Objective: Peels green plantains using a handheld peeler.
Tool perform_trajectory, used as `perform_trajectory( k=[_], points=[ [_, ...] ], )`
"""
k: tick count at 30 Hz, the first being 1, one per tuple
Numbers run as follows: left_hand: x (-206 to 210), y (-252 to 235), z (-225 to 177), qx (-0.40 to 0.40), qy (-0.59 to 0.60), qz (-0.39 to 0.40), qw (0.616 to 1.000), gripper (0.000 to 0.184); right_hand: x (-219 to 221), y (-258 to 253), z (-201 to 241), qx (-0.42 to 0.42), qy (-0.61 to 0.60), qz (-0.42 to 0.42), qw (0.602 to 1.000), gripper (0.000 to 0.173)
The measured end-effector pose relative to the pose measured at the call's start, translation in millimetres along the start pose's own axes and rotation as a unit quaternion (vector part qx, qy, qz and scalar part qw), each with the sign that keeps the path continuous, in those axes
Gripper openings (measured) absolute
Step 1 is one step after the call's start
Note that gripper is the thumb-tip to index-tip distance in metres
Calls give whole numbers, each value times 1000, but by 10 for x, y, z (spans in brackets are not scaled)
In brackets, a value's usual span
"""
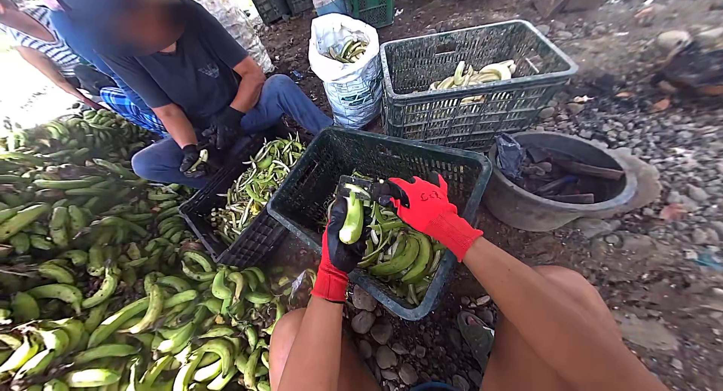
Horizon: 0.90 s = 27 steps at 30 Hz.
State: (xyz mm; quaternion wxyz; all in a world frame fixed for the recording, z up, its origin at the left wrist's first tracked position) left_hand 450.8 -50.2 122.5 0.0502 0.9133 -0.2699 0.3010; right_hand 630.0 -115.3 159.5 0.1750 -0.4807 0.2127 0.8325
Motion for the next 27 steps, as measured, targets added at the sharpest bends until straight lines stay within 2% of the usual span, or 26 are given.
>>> perform_trajectory(
  k=[2, 5, 8, 9, 11, 12, 14, 19, 21, 24, 26, 27],
  points=[
    [-63, -10, -7, 13, -36, 21, 999, 45, -31, -47, -71, 45, -82, 38, 995, 43],
    [-122, -31, -24, 52, -117, 17, 992, 40, 98, -156, -252, 83, -264, 117, 954, 46],
    [-178, -82, -41, 82, -178, -13, 980, 43, 121, -160, -333, 120, -160, 178, 964, 53],
    [-187, -99, -55, 89, -186, -25, 978, 43, 138, -163, -344, 102, -134, 182, 969, 54],
    [-207, -114, -90, 104, -194, -45, 974, 43, 194, -150, -345, 14, -139, 140, 980, 50],
    [-215, -117, -106, 114, -194, -51, 973, 43, 138, -106, -294, 5, -132, 137, 982, 49],
    [-213, -121, -135, 127, -187, -54, 972, 44, 38, -76, -229, 46, -82, 168, 981, 51],
    [-205, -99, -176, 141, -207, -40, 967, 44, -97, -61, -223, -18, -160, 156, 974, 47],
    [-187, -115, -179, 144, -201, -35, 968, 43, -30, -94, -275, -68, -241, 141, 958, 41],
    [-180, -86, -168, 141, -220, -28, 965, 44, -81, 2, -231, -82, -268, 195, 940, 39],
    [-142, -117, -188, 149, -230, -35, 961, 42, 26, 44, -173, -129, -400, 231, 878, 36],
    [-151, -116, -184, 151, -244, -40, 957, 42, 64, 51, -162, -112, -451, 266, 845, 38]
  ],
)
Point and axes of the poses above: each hand's wrist, its own y-axis away from the middle knuckle, its own x-axis out of the palm, z = x × y, the point moved 4 cm from there along -y, towards the middle knuckle, and after that the axes turned 13 degrees about x, right-handed, at the moved point
